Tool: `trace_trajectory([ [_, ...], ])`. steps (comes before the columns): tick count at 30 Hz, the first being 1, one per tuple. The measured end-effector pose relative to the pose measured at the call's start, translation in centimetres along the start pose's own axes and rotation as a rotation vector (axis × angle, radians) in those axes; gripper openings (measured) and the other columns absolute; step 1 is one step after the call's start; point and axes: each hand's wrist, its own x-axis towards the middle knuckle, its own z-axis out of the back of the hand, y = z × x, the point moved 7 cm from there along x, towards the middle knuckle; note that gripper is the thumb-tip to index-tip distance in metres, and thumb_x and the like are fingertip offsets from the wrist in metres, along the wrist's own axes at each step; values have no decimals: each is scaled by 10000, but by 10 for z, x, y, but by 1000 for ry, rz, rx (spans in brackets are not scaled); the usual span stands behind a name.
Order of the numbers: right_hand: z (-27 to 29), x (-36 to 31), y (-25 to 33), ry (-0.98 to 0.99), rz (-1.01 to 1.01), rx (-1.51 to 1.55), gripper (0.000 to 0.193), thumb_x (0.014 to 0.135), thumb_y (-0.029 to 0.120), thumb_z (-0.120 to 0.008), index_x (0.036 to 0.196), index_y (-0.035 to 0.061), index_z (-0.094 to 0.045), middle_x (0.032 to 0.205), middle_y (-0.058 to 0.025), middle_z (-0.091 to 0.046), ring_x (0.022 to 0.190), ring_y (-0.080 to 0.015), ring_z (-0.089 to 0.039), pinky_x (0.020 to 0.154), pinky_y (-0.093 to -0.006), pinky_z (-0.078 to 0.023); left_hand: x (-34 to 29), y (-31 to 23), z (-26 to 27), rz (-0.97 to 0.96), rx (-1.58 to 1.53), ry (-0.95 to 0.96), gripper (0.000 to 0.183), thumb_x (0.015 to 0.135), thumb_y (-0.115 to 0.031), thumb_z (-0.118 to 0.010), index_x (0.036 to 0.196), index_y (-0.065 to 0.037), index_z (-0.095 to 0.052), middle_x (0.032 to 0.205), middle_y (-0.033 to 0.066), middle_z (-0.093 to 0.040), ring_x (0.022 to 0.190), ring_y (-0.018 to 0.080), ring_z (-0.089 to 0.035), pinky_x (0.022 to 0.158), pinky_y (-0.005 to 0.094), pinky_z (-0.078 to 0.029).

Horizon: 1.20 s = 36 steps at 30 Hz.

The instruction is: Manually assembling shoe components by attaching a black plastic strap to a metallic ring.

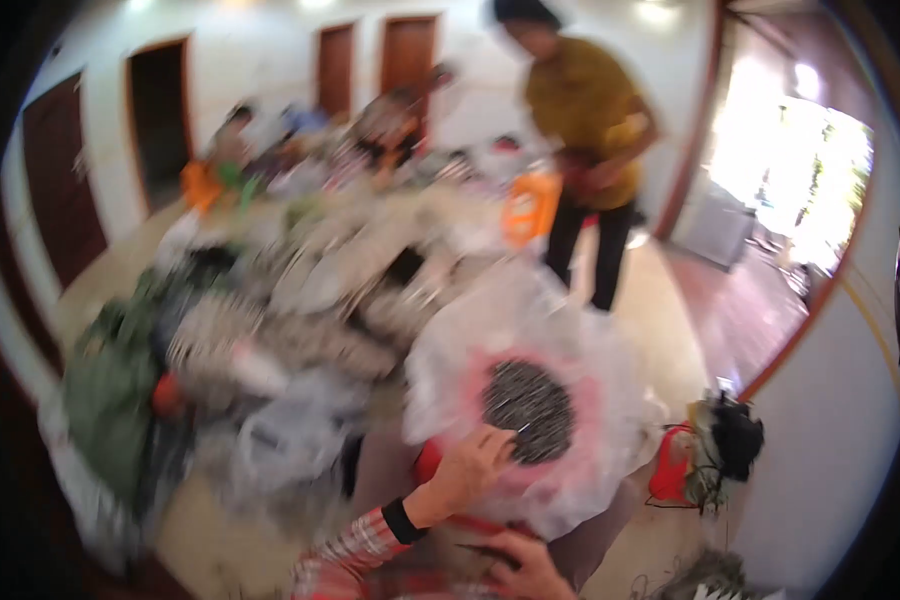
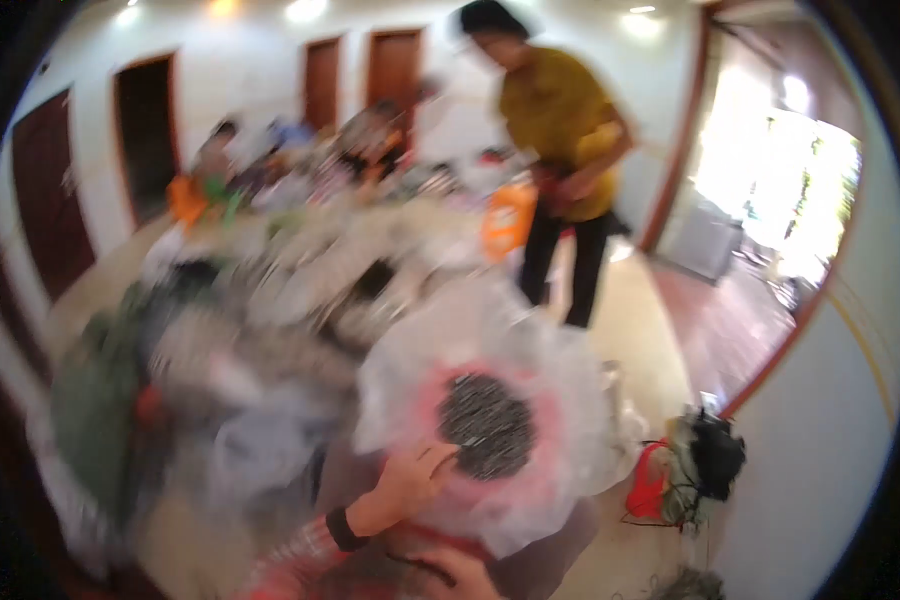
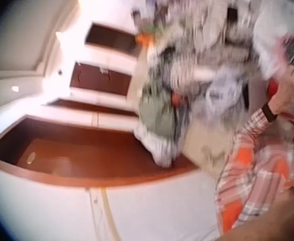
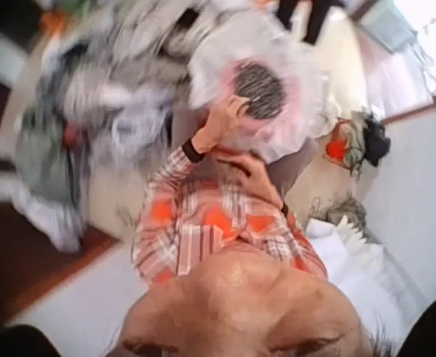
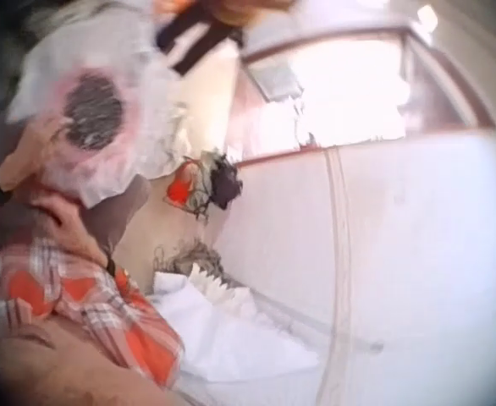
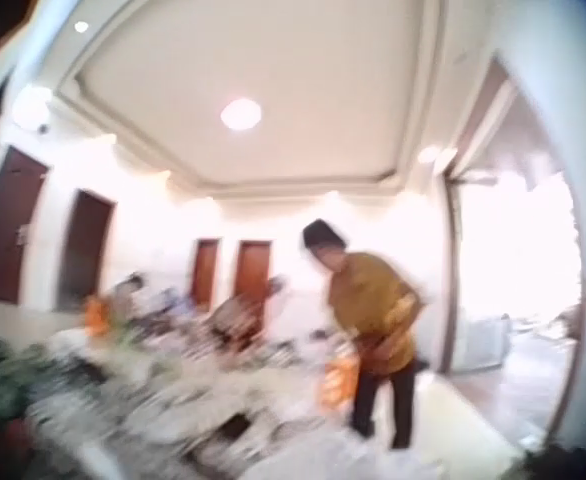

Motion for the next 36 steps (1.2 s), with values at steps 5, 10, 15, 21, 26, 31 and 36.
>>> trace_trajectory([
  [5,-16,38,6,223,-251,-10,191,693,2,-515,867,-42,-583,752,-107,-582,693,-177,-576,621,-291,-450,-116,120,85,594,7,-174,196,821,-212,-496,859,-49,-597,826,140,-608,706,341,-579,603,400,-470],
  [10,-103,24,-53,418,-670,83,169,731,11,-552,885,-19,-615,770,-64,-613,734,-115,-565,691,-241,-442,-325,356,157,1072,595,-419,298,826,-174,-441,1030,15,-548,844,226,-604,685,379,-588,623,443,-467],
  [15,-102,40,-74,272,-847,122,198,753,-38,-507,915,-25,-620,774,-46,-610,738,-99,-560,689,-228,-441,-309,457,126,1284,211,764,182,685,-109,-523,745,33,-621,698,199,-624,595,258,-625,551,380,-475],
  [21,-109,63,-79,304,-902,16,211,722,19,-521,904,-31,-616,733,-61,-599,700,-111,-548,641,-237,-428,-87,405,226,862,55,254,232,745,-196,-497,705,-25,-648,580,132,-611,502,234,-596,509,367,-475],
  [26,-131,74,-95,366,-969,7,209,716,34,-533,892,-23,-632,723,-78,-618,694,-122,-570,655,-253,-446,-302,480,108,977,491,363,200,790,-169,-477,808,-37,-626,816,249,-600,749,419,-588,713,487,-471],
  [31,-118,68,-84,304,-961,41,199,730,29,-530,891,-27,-633,719,-65,-604,722,-116,-565,677,-248,-445,-137,437,183,850,196,188,227,789,-177,-519,900,-8,-621,731,187,-622,731,338,-607,677,431,-460],
  [36,-111,72,-122,320,-534,-5,330,692,89,-623,1016,24,-608,965,-132,-600,919,-206,-572,802,-311,-444,49,398,314,715,29,-131,324,811,-167,-493,1079,2,-558,594,96,-614,587,180,-607,596,309,-458],
])
